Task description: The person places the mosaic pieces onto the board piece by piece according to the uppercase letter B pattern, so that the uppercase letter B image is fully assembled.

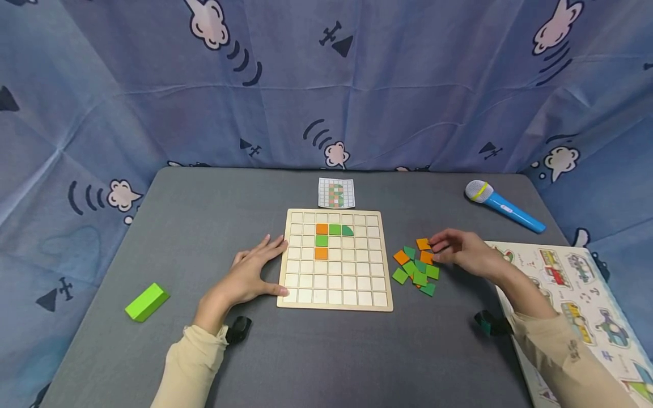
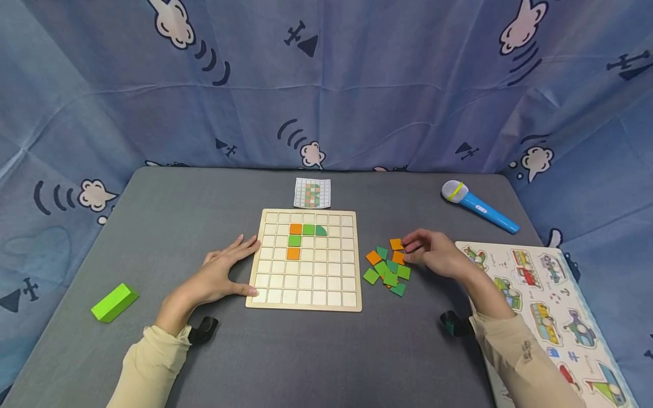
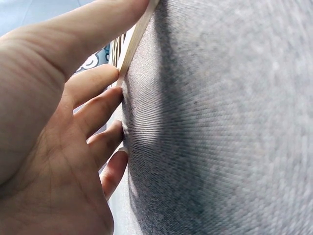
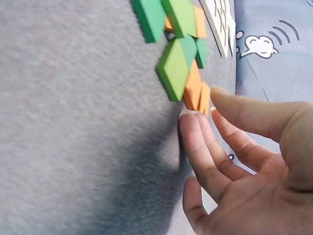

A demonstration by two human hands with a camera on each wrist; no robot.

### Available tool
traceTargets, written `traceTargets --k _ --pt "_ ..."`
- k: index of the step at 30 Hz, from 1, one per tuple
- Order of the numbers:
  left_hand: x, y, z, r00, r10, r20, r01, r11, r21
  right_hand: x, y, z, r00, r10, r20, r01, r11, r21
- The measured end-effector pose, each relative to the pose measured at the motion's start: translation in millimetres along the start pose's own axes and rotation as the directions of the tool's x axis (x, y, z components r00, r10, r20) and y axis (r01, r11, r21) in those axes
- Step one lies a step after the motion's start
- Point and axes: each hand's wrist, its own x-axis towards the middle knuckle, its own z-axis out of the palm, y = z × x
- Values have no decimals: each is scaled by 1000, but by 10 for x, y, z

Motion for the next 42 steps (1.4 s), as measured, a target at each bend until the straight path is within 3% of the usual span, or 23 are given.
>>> traceTargets --k 9,28,42 --pt "-1 2 -9 1000 0 7 0 1000 -4 -67 28 75 998 -65 -10 66 998 23" --pt "6 -12 -3 1000 4 9 -4 1000 10 -122 86 214 987 -139 -80 137 990 -28" --pt "4 -22 -5 1000 8 6 -8 1000 5 -88 13 238 987 -124 -104 114 988 -101"
